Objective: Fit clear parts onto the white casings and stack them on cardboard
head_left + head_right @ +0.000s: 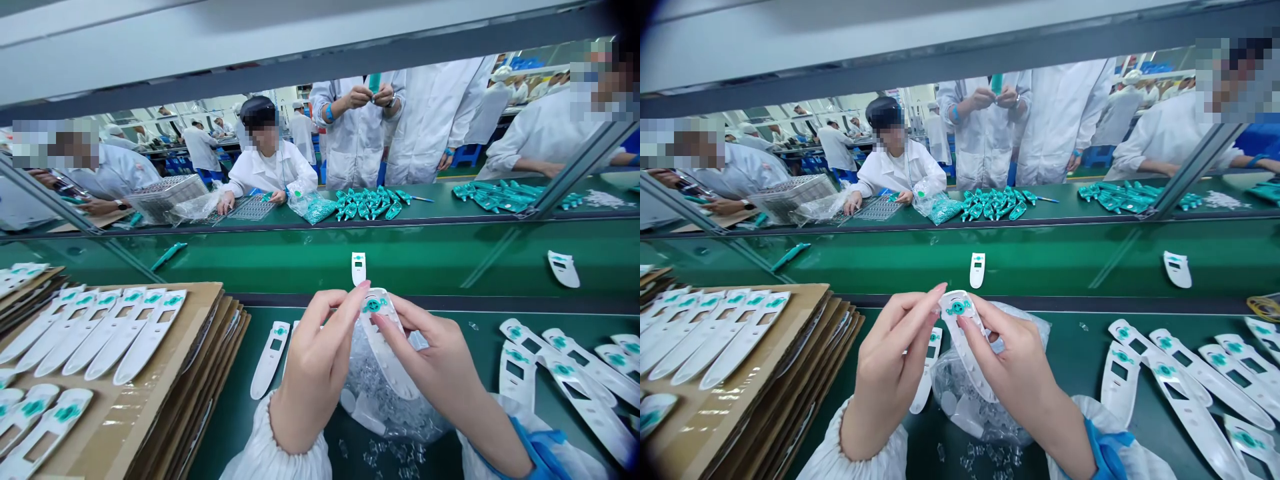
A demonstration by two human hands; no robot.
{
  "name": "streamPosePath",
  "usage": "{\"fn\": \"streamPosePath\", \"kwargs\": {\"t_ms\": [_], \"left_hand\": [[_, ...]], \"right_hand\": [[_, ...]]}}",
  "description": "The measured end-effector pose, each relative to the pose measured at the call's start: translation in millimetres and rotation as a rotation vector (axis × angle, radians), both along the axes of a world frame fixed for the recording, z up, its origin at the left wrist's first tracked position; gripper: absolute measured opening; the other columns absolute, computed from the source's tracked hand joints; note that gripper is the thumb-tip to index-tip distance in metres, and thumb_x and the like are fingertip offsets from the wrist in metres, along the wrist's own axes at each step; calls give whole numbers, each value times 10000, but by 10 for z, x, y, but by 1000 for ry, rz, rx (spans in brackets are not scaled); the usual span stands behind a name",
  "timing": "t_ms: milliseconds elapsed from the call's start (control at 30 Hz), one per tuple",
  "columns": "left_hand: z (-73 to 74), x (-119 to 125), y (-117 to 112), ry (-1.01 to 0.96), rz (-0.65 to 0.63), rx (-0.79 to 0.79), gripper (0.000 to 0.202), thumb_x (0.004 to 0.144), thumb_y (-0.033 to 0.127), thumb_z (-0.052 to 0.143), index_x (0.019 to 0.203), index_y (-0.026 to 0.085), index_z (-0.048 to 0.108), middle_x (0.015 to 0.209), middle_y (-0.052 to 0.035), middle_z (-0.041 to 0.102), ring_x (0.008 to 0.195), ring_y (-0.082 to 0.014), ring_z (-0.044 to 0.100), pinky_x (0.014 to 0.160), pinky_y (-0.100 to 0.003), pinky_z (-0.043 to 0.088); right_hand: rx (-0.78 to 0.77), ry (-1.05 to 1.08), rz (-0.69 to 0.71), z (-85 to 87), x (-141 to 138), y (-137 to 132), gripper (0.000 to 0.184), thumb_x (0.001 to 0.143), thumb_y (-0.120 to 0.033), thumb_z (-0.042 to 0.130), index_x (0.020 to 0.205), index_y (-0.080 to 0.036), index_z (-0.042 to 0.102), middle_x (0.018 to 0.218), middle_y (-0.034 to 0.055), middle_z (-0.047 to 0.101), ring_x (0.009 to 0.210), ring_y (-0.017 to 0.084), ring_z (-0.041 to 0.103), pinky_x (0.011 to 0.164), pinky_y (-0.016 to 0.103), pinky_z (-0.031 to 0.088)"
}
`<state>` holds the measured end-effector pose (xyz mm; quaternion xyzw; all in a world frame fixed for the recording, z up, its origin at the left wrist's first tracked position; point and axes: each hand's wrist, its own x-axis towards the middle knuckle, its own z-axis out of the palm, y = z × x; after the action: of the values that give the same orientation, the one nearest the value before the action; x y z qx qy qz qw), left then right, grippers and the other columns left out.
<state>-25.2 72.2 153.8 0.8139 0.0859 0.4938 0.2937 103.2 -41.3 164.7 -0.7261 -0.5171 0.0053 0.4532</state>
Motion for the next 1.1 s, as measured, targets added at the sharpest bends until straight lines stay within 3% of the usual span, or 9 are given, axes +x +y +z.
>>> {"fn": "streamPosePath", "kwargs": {"t_ms": [167,333,567,733,867,1000,1100], "left_hand": [[-19,47,-14,-75,100,149,260,895,-39,662,1106,113,666,1036,-85,740,969,-162,680,881,-278,571],[-55,73,-15,-37,183,279,238,911,-16,647,1136,55,679,1018,-146,738,929,-210,664,802,-342,571],[-75,108,-40,-26,206,250,198,886,-12,688,1062,79,677,973,-108,746,891,-190,647,802,-326,557],[-103,125,-54,8,312,222,171,885,12,688,1027,107,695,924,-110,684,798,-171,612,619,-264,515],[-103,126,-69,46,342,248,164,893,4,662,1010,115,685,942,-103,685,806,-176,645,608,-255,520],[-102,123,-95,55,379,278,117,902,19,658,976,108,673,936,-99,700,772,-176,675,609,-261,536],[-111,119,-93,56,357,252,126,910,18,648,993,106,682,952,-106,703,774,-176,690,615,-259,553]], "right_hand": [[56,-146,0,-85,-18,3,283,1009,-208,588,1262,-157,703,898,30,780,569,114,579,539,233,489],[68,-209,10,-97,-30,8,287,1013,-190,579,1253,-97,708,1070,106,792,602,125,627,520,252,493],[33,-193,21,-101,-32,-17,317,1014,-178,576,1305,-118,688,1091,93,788,562,103,551,508,248,476],[11,-143,51,-104,-41,-15,340,1022,-186,554,1331,-116,678,1098,98,780,553,99,505,463,231,450],[-15,-93,62,-114,-63,-30,367,1023,-190,542,1355,-89,663,934,82,775,571,111,486,417,213,424],[-20,-92,58,-124,-69,-28,372,1026,-197,528,1350,-78,669,675,12,661,551,124,445,424,223,425],[-29,-102,49,-130,-50,-20,376,1028,-202,525,1358,-90,666,643,-8,613,541,124,435,439,236,424]]}}
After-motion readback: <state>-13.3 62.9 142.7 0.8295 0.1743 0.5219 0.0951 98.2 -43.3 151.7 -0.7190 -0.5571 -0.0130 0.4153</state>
